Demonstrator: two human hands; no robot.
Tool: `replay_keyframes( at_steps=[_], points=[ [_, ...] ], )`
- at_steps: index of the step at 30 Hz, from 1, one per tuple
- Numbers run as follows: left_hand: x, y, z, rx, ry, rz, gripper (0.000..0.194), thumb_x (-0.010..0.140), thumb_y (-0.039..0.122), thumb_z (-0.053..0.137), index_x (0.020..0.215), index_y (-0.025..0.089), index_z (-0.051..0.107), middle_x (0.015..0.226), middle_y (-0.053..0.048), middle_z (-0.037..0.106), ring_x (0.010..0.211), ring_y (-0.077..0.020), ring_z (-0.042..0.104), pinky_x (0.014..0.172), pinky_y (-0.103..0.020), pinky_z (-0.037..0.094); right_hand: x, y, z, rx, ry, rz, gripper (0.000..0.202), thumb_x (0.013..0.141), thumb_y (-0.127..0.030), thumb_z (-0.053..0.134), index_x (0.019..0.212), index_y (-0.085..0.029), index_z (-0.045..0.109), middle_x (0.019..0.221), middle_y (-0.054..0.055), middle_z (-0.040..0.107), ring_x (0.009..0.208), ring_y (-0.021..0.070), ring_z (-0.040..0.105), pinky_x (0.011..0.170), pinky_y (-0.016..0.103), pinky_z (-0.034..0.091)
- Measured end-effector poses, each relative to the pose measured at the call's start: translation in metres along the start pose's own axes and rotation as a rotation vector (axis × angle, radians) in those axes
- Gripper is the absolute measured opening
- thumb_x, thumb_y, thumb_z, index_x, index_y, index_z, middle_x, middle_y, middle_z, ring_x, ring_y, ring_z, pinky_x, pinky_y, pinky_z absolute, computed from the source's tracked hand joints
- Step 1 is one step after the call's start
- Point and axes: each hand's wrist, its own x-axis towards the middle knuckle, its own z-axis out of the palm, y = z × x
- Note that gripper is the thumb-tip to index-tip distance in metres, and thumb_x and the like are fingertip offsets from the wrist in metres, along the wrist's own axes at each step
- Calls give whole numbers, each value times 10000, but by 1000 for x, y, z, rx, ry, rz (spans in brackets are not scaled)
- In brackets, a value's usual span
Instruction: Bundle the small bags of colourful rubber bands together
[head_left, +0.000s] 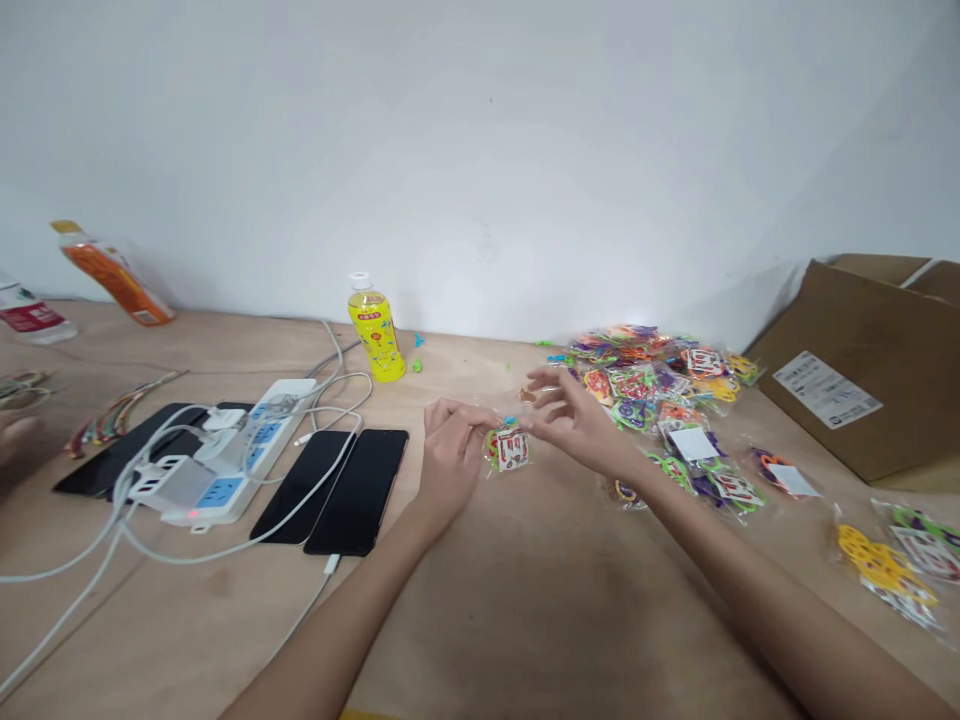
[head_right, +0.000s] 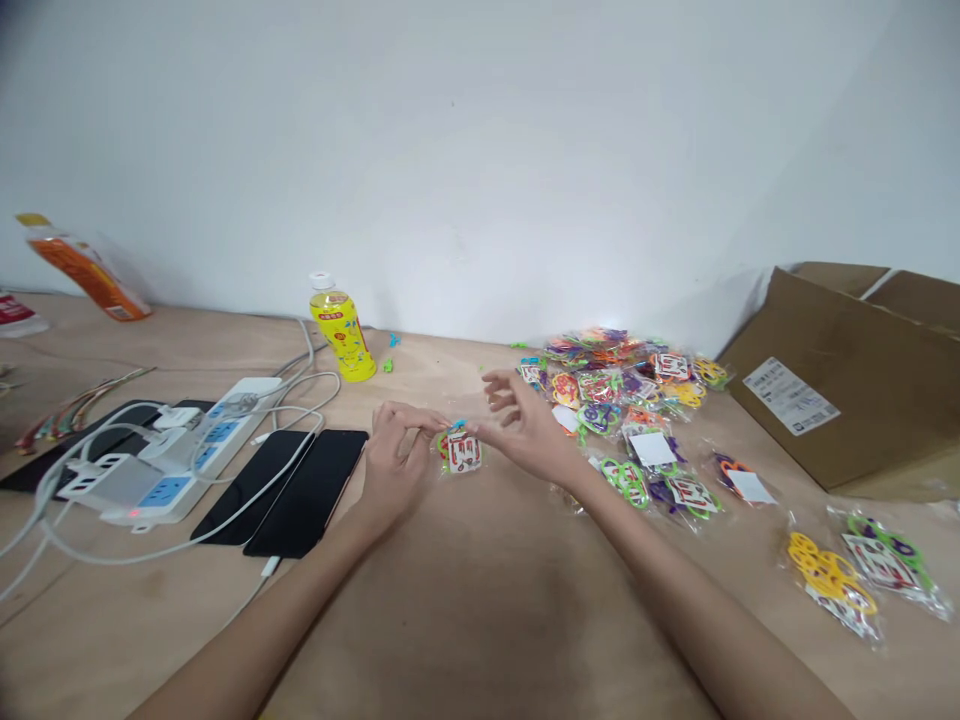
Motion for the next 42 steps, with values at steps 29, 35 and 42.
replay_keyframes(
  at_steps=[29,35,42],
  points=[
    [-6,-11,15,-969,-209,-1032,233,731,331,828,875,180,724,937,-33,694,814,-160,662,694,-256,575,-2,26,7,435,77,284,186,750,-411,747,723,-231,784,810,29,747,810,178,672,807,336,558],
    [-5,-9,12,-898,-246,-913,136,758,289,776,793,171,718,856,-21,660,807,-149,624,716,-234,532,-4,26,3,415,70,278,241,760,-451,775,755,-212,806,805,53,763,784,193,678,753,331,555],
    [-2,-3,9,-819,-278,-741,306,820,434,763,779,152,651,806,-34,679,772,-156,623,729,-250,501,-2,25,5,364,125,276,295,627,-444,907,734,-197,787,774,59,771,700,197,701,719,348,586]
  ],
)
